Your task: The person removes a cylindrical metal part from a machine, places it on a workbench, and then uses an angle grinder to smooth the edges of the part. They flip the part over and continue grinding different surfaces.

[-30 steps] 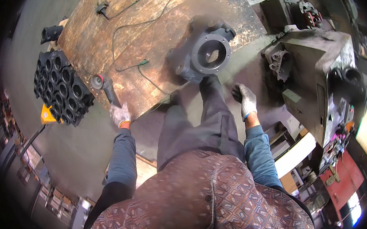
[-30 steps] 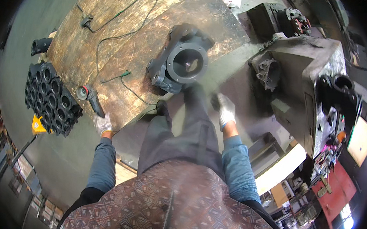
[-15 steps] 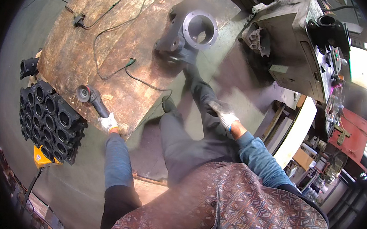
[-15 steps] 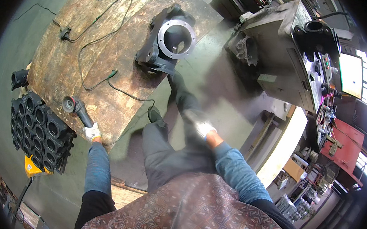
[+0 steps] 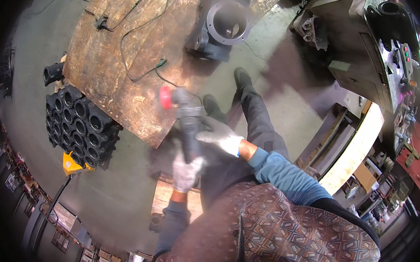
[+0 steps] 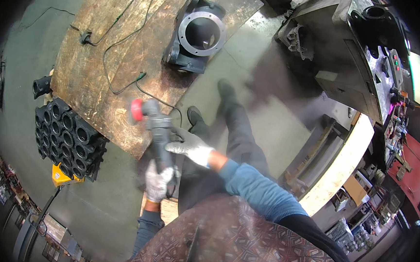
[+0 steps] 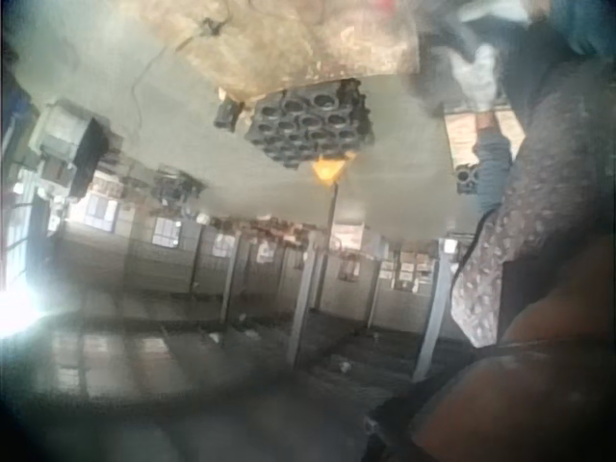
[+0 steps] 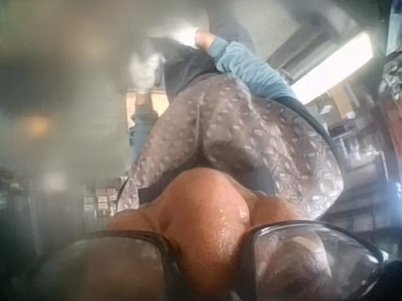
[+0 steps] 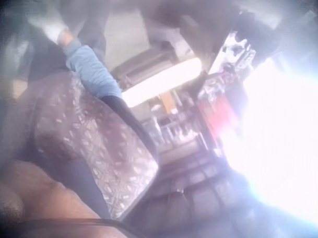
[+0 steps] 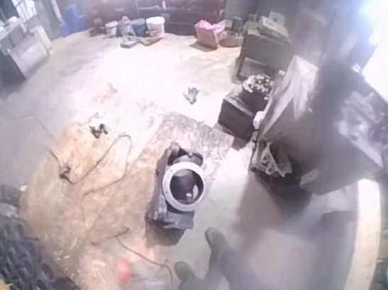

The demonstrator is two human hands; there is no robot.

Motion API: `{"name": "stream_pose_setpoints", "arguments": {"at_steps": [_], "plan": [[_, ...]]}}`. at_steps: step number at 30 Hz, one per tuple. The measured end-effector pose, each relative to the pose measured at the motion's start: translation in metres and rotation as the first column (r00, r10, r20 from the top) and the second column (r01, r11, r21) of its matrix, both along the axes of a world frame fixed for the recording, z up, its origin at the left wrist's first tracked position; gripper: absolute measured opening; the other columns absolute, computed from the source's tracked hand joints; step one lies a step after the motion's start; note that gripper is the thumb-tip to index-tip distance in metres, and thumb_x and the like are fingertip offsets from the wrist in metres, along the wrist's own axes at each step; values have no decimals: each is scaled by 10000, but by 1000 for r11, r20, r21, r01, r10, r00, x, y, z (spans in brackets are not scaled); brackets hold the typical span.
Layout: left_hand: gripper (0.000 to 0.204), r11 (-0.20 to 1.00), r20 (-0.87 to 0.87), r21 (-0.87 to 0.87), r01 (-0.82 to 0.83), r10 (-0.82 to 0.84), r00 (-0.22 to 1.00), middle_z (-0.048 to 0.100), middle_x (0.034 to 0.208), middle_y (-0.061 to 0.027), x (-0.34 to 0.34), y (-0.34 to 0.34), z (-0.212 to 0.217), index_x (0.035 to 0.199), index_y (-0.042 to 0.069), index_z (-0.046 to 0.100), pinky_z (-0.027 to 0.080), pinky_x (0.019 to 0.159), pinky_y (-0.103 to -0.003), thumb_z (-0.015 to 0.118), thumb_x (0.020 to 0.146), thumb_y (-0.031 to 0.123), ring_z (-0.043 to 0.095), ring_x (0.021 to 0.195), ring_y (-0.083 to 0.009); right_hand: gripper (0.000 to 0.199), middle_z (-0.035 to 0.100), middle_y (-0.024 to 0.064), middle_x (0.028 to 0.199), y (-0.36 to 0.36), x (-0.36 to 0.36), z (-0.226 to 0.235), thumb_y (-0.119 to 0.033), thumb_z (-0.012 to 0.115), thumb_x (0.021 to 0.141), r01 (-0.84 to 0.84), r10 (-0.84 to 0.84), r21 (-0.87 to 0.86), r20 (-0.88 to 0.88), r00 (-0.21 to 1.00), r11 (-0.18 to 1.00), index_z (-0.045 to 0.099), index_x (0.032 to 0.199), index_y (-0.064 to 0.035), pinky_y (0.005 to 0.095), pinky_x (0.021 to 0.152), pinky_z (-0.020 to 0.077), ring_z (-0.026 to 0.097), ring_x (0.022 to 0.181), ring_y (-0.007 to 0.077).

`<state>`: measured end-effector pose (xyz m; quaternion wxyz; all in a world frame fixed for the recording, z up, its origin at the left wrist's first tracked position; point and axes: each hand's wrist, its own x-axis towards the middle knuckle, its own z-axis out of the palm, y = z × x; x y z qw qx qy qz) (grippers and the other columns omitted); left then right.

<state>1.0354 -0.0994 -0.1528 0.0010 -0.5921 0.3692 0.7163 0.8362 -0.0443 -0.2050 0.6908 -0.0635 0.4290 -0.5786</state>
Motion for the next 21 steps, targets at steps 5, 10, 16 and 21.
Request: {"name": "stream_pose_setpoints", "arguments": {"at_steps": [5, 10, 16, 21], "plan": [[467, 846, 23, -117, 521, -522, 853, 718, 1011, -133, -103, 15, 22, 1224, -10, 588, 575, 770, -357, 764, 881, 254, 691, 859, -204, 452, 668, 112, 1078, 39, -47, 16, -143, 719, 920, 402, -473, 271, 298, 829, 875, 551, 1321, -22, 373, 823, 582, 683, 906, 228], [423, 849, -106, -136, 511, -525, 844, 681, 870, -72, -173, 28, 16, 1217, -6, 564, 549, 580, -285, 756, 896, 191, 649, 663, -119, 328, 670, 110, 949, 40, -100, 24, -206, 659, 964, 540, -579, 368, -6, 815, 757, 558, 1220, -27, 375, 693, 603, 693, 768, 235], [313, 903, -434, 72, 423, -354, 829, 683, 945, -69, -216, 11, -9, 1214, 16, 568, 566, 697, -307, 693, 959, 148, 682, 796, -157, 353, 665, 100, 936, 37, -159, 19, -207, 717, 930, 504, -558, 348, 68, 827, 790, 580, 1201, -27, 348, 690, 585, 677, 769, 206], [625, 884, -360, 93, 457, -398, 844, 660, 1215, -121, -241, -6, -40, 1422, 1, 478, 530, 979, -377, 762, 906, 212, 658, 1101, -234, 293, 712, 93, 832, 18, -173, -24, -212, 781, 879, 548, -417, 354, -383, 824, 758, 685, 1048, 8, 324, 644, 558, 683, 697, 174]]}}
